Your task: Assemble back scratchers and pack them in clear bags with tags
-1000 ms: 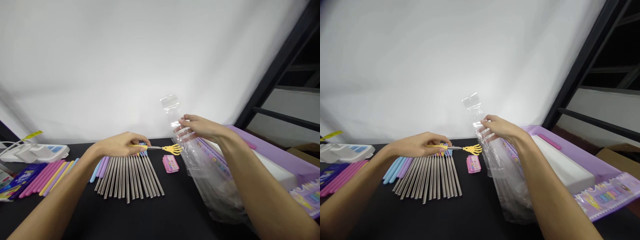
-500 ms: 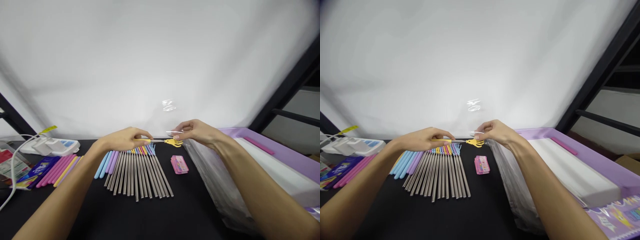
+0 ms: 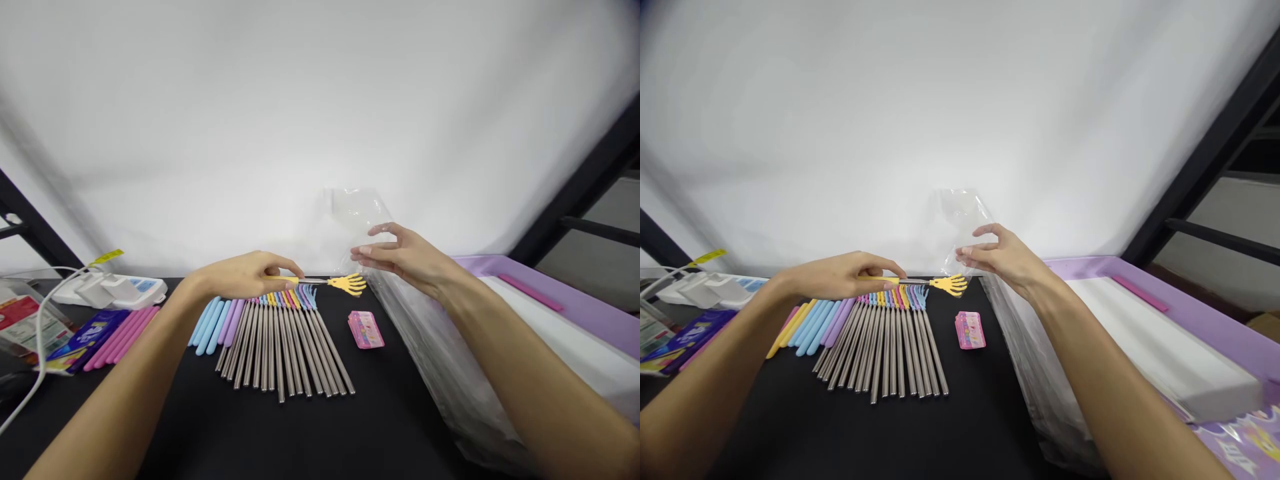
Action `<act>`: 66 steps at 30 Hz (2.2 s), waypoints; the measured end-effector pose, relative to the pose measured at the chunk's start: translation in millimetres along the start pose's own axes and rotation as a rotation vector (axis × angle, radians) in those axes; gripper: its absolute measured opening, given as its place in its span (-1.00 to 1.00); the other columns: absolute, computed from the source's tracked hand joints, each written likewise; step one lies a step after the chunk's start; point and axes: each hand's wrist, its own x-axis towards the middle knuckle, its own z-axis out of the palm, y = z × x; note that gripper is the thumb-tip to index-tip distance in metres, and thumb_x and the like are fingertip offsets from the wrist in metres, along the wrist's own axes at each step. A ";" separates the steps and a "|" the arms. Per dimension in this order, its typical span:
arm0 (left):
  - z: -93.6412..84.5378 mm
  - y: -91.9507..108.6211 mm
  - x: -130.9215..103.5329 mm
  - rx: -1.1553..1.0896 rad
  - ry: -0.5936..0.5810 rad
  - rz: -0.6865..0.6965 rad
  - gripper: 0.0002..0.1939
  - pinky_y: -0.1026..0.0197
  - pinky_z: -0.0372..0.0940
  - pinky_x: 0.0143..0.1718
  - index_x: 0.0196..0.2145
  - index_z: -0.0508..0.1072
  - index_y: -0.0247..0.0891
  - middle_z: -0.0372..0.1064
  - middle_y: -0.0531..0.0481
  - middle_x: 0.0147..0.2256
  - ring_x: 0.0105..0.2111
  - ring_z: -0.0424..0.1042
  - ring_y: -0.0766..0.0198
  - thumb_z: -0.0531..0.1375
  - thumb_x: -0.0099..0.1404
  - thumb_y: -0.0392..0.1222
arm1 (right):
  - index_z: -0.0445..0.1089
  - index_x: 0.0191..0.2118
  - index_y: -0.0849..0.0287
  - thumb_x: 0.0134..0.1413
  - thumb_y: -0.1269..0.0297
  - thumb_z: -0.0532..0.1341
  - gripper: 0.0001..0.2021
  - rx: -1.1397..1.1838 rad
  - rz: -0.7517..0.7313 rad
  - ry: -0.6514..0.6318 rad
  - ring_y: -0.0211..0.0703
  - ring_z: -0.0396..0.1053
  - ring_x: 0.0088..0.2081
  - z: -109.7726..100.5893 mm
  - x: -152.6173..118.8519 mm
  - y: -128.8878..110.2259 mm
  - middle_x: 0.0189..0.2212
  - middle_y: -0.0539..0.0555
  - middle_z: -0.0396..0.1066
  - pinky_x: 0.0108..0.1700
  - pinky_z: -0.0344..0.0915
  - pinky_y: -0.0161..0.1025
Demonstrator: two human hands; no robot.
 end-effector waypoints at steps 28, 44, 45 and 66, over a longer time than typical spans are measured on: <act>13.3 0.5 7.3 -0.338 -0.165 0.039 -0.55 0.27 0.14 -0.40 0.12 0.07 -0.11 0.07 0.17 -0.54 -0.51 0.13 0.34 -0.10 0.42 0.16 | 0.32 -0.42 0.14 0.00 0.17 0.37 -0.76 0.139 -0.106 0.196 -0.10 0.51 -0.22 15.9 -1.3 -4.7 -0.35 0.11 0.53 -0.18 0.50 -0.17; 18.3 10.6 10.0 -0.178 -0.035 0.017 -0.58 0.26 0.07 -0.48 0.12 0.06 -0.16 0.05 0.15 -0.53 -0.56 0.07 0.35 -0.11 0.41 0.09 | 0.34 -0.33 0.16 0.04 0.15 0.34 -0.77 0.054 -0.017 0.238 -0.02 0.53 -0.25 14.9 -3.9 -8.6 -0.28 0.17 0.52 -0.27 0.57 -0.08; 17.7 12.0 9.5 -0.152 -0.026 0.017 -0.59 0.26 0.05 -0.49 0.11 0.06 -0.15 0.05 0.15 -0.52 -0.56 0.06 0.35 -0.10 0.41 0.08 | 0.33 -0.35 0.16 0.05 0.15 0.33 -0.78 0.032 -0.009 0.244 -0.02 0.54 -0.28 14.1 -3.5 -8.5 -0.31 0.16 0.52 -0.30 0.57 -0.09; 40.1 15.4 27.9 -0.680 0.048 0.023 -0.30 0.24 0.21 -0.41 0.33 -0.29 0.00 0.12 0.16 -0.45 -0.54 0.09 0.42 0.03 0.40 0.04 | 0.45 -0.27 0.19 0.11 0.18 0.29 -0.82 0.168 -0.030 -0.011 -0.06 0.49 -0.12 37.3 -9.4 1.2 -0.16 0.16 0.52 -0.10 0.47 -0.14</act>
